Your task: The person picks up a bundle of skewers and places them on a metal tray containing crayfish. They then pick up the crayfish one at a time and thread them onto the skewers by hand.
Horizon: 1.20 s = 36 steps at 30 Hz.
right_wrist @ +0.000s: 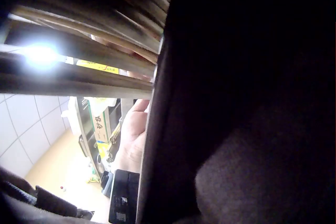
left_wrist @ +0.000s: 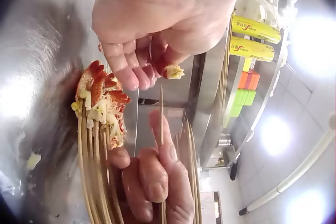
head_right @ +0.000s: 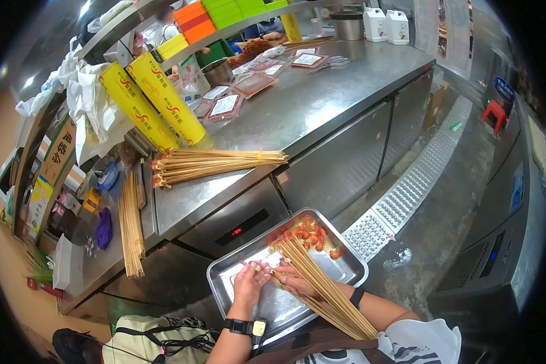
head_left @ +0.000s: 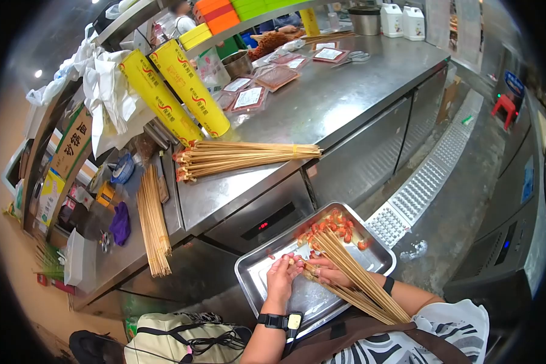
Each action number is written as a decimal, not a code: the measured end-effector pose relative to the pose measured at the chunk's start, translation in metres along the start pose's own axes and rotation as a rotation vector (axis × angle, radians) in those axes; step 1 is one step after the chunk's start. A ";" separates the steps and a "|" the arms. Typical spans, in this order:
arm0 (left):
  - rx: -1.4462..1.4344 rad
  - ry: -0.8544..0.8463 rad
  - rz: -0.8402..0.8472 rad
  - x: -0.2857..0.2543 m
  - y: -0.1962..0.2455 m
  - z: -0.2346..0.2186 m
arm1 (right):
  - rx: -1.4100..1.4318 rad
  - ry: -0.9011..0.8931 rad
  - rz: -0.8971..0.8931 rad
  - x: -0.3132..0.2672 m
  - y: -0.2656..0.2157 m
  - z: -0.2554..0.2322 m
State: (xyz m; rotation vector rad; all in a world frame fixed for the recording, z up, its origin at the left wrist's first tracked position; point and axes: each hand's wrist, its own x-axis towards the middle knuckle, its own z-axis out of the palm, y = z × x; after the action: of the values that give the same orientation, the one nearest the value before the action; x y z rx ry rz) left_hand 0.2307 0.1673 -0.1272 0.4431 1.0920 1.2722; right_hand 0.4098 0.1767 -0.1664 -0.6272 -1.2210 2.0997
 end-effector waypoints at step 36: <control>0.170 0.100 0.217 0.015 -0.008 -0.002 | -0.152 0.000 0.077 -0.004 -0.019 0.008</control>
State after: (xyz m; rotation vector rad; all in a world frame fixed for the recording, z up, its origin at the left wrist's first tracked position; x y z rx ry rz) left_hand 0.2322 0.1782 -0.1410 0.6458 1.2682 1.4084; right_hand 0.4126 0.1766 -0.1461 -0.7532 -1.3858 2.0826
